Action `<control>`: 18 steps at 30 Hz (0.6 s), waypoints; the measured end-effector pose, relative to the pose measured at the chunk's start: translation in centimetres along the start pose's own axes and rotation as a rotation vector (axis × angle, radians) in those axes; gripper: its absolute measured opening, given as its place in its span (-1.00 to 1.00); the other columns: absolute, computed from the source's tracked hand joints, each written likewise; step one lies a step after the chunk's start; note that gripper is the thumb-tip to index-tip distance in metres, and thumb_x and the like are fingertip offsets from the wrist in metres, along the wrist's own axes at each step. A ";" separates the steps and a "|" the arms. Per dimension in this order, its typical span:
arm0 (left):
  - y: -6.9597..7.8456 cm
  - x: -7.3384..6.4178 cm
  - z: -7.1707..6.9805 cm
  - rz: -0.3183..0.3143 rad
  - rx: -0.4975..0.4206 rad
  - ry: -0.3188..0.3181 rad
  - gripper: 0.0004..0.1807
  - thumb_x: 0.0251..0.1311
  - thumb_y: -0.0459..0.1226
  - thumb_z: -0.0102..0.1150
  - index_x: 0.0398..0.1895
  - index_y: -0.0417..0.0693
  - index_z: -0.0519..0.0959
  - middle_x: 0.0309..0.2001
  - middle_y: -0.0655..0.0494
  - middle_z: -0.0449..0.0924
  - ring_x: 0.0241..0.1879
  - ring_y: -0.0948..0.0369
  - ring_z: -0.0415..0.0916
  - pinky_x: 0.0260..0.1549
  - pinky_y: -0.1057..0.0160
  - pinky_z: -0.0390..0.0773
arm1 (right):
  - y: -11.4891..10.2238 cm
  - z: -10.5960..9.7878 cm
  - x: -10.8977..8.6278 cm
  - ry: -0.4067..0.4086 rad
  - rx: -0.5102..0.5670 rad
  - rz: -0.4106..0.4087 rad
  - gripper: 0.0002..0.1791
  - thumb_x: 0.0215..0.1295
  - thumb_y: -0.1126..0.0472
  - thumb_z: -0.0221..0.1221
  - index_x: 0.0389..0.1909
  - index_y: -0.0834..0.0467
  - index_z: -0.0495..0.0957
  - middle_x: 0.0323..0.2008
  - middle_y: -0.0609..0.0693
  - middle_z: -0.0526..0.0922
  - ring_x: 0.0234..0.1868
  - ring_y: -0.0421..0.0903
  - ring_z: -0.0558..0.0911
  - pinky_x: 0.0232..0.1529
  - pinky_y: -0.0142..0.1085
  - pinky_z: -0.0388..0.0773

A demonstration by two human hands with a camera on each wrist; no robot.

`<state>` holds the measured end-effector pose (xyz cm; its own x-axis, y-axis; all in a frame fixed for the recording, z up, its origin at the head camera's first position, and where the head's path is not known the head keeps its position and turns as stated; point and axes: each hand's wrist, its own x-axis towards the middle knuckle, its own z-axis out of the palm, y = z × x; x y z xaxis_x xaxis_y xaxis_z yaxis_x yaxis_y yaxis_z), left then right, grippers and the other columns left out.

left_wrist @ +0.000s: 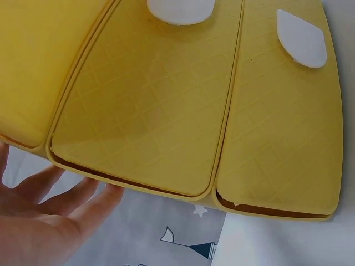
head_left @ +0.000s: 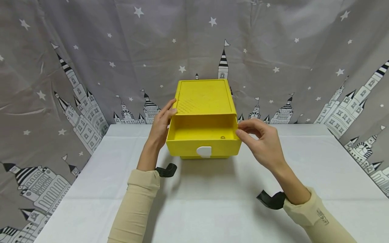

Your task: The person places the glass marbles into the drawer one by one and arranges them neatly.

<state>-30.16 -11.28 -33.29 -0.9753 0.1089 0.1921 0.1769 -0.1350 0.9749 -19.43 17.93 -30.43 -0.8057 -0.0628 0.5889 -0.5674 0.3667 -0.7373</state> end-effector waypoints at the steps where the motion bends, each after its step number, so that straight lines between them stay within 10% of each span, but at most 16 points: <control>1: 0.0 0.0 0.0 0.001 -0.002 -0.001 -0.36 0.39 -0.13 -0.01 0.53 0.13 0.21 0.48 0.13 0.16 0.31 0.10 0.27 0.26 -0.03 0.29 | 0.0 0.0 0.0 0.001 -0.003 0.000 -0.86 0.24 0.45 0.26 -0.19 0.41 0.63 -0.25 0.10 0.62 -0.22 -0.17 0.61 -0.05 -0.45 0.53; 18: 0.1 0.0 -0.1 -0.016 -0.014 0.002 -0.37 0.38 -0.12 0.01 0.52 0.16 0.23 0.47 0.12 0.17 0.28 0.08 0.29 0.25 -0.06 0.30 | 0.5 -0.8 -0.6 0.000 -0.032 0.018 -0.84 0.27 0.41 0.26 -0.15 0.34 0.65 -0.21 0.09 0.64 -0.21 -0.20 0.61 -0.04 -0.47 0.51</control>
<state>-30.16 -11.36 -33.23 -0.9783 0.1095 0.1760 0.1592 -0.1467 0.9763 -19.11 18.87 -30.84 -0.8160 -0.0560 0.5753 -0.5468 0.3975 -0.7369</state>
